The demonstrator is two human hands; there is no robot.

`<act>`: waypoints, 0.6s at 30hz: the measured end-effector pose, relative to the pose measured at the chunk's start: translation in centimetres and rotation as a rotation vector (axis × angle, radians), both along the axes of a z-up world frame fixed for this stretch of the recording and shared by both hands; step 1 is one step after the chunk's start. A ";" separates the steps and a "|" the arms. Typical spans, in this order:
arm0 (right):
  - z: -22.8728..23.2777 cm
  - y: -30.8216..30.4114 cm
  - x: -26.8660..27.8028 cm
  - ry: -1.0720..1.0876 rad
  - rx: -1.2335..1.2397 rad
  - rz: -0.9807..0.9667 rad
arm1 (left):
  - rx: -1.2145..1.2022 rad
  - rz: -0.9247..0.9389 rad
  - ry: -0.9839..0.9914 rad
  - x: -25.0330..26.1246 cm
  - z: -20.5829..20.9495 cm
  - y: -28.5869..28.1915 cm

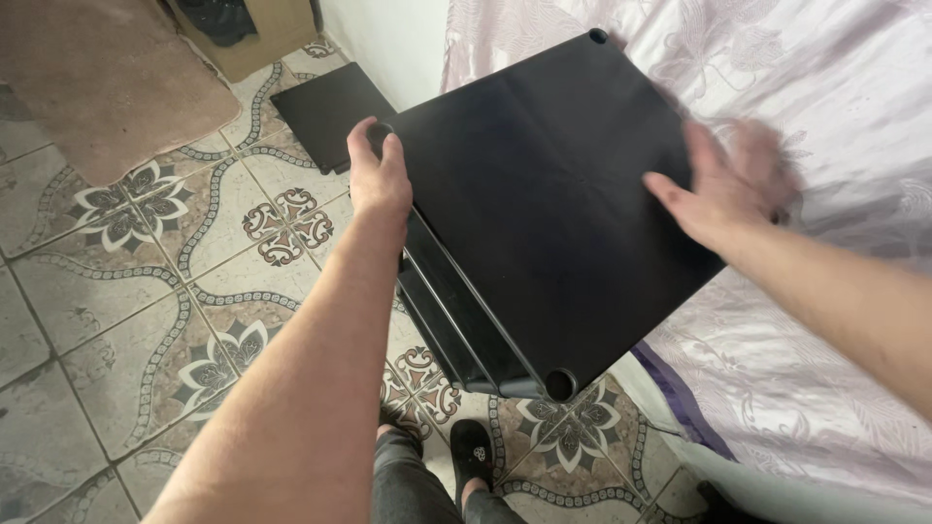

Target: The person assembles a black plastic shelving unit by inserting cylindrical legs into the bottom shelf and then stacking additional shelves on top. The person handles the shelves and legs by hand, aligning and pressing them into place.

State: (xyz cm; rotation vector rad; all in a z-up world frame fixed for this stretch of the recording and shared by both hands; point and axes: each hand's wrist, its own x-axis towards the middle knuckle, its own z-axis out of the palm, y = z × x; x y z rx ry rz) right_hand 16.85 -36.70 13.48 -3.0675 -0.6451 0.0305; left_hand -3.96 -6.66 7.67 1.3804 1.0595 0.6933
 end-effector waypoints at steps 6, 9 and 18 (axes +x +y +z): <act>-0.4 -4.3 -1.6 0.478 0.788 -0.567 | 0.015 -0.142 -0.027 -2.2 -0.1 1.3; -1.0 -3.4 0.0 0.644 0.921 -0.507 | -0.005 -0.104 -0.146 -5.2 -2.0 0.7; -1.6 3.9 10.4 0.693 0.646 -0.057 | -0.257 -0.215 -0.114 -15.6 -0.9 -9.7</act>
